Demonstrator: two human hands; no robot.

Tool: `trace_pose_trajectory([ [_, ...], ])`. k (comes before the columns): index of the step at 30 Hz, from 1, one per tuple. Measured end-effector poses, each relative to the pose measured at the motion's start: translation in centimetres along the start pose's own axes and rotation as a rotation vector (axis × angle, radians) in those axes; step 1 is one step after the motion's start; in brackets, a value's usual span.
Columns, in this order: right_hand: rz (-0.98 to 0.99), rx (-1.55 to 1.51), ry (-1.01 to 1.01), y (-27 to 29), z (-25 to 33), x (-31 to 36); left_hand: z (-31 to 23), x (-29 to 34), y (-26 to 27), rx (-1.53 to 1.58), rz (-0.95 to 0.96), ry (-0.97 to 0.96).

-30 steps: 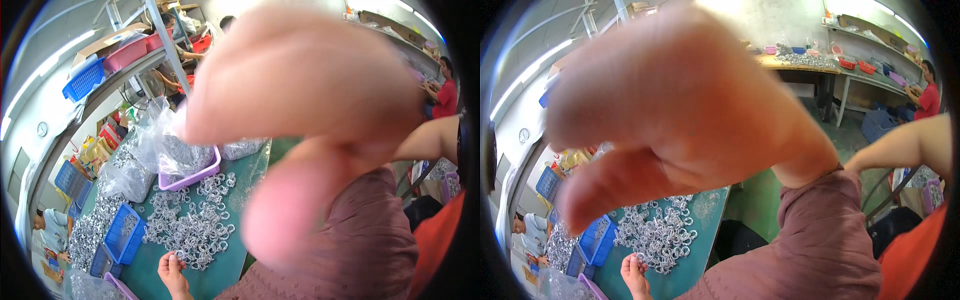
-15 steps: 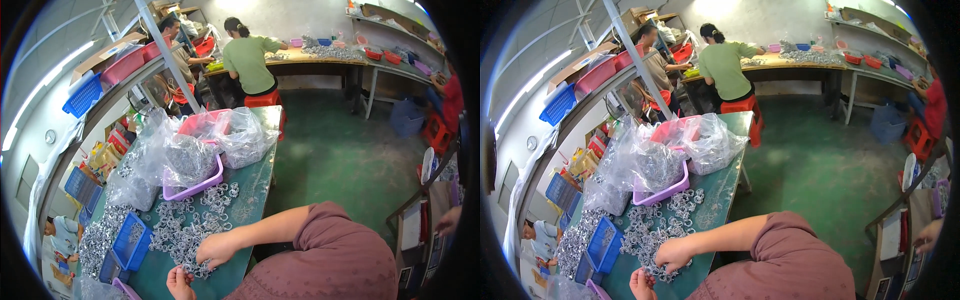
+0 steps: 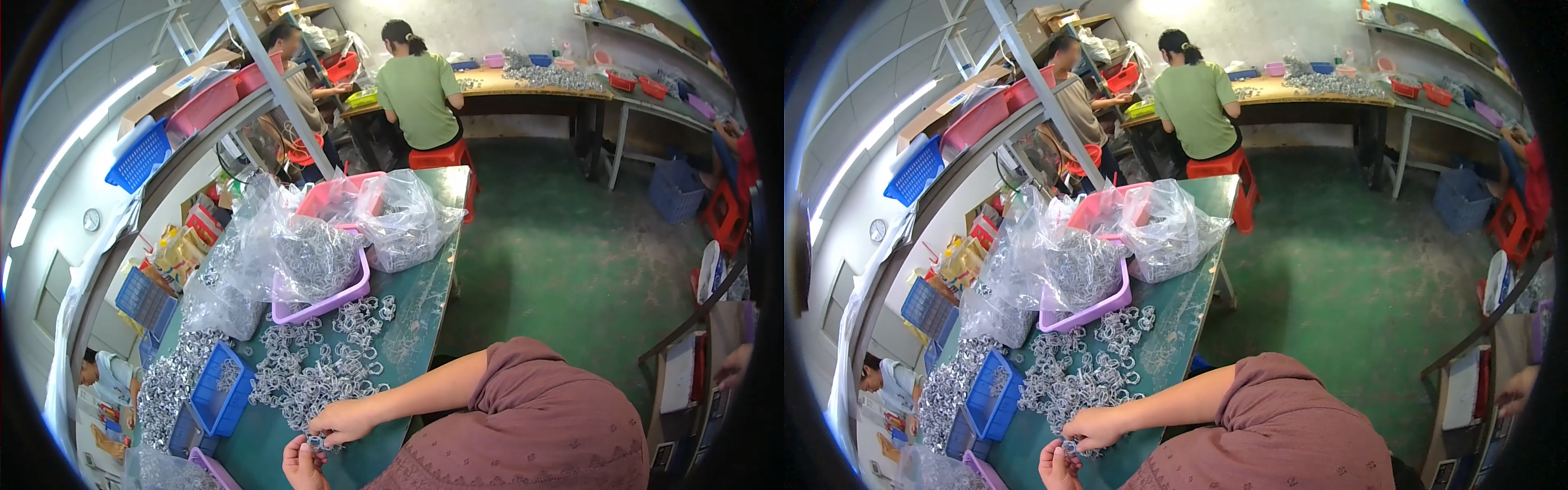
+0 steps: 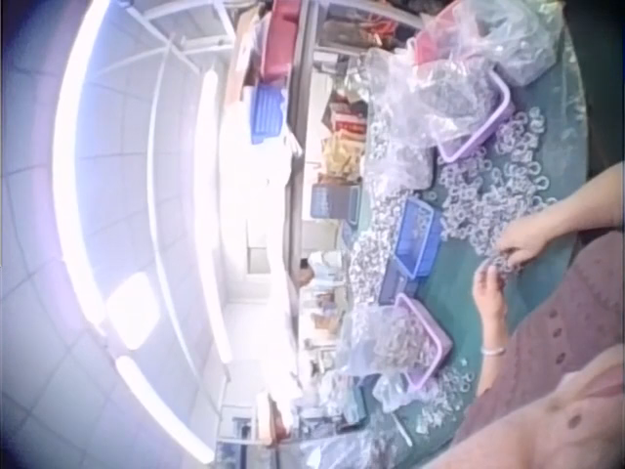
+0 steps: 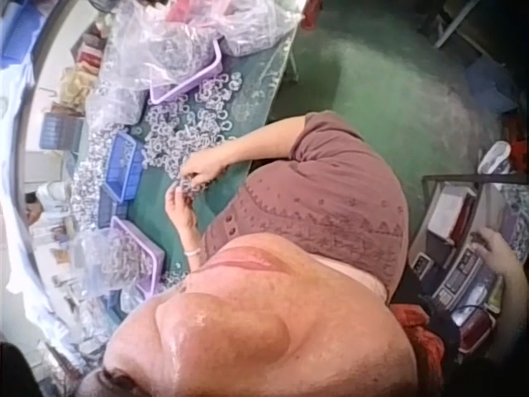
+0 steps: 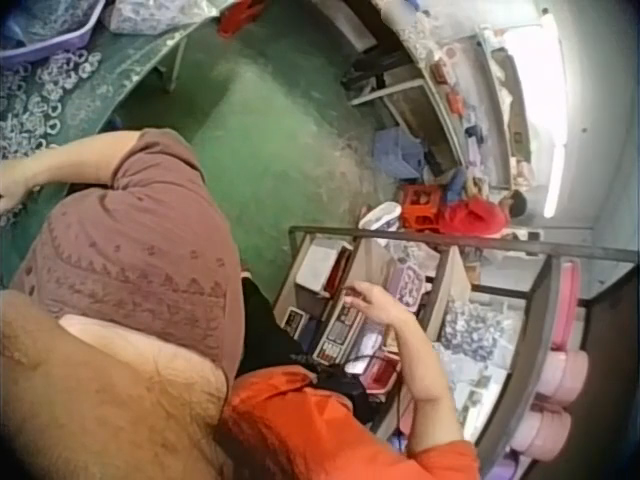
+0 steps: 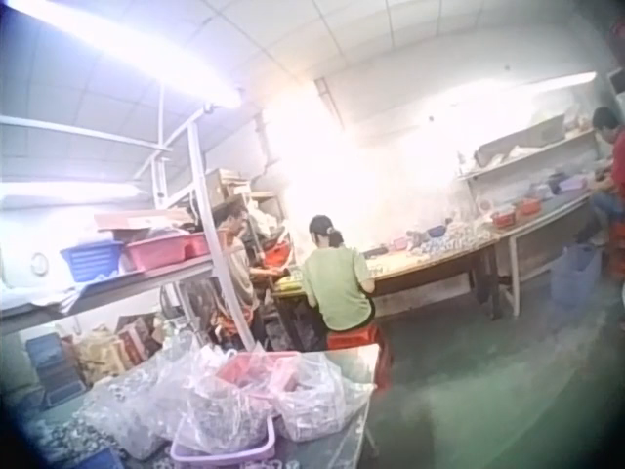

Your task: The person assembles metal clips on a workbench by connecting the components together by hand.

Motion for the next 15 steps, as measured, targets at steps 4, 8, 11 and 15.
trace_pose_trajectory([
  [4, -0.015, -0.063, 0.055, -0.23, -0.19, 0.1, 0.43, -0.1, -0.19, 0.008, 0.044, -0.011],
  [8, -0.051, -0.133, 0.073, 0.04, -0.25, 0.19, 0.39, 0.03, -0.64, 0.003, 0.067, 0.007],
  [11, -0.055, -0.156, 0.073, -0.15, -0.57, 0.15, 0.65, 0.07, -0.92, 0.018, 0.071, 0.022],
  [15, -0.061, -0.227, 0.074, -0.27, -0.8, 0.12, 1.0, -0.05, -0.79, 0.021, 0.082, 0.022],
])
Point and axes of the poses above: each hand's wrist, its own x-axis away from the middle knuckle, its own y-axis out of the back of the hand, z = x × y, the point moved 10 cm from there along -x, towards the middle knuckle, and after that the axes turned 4 degrees about y, right-handed, at the moved point
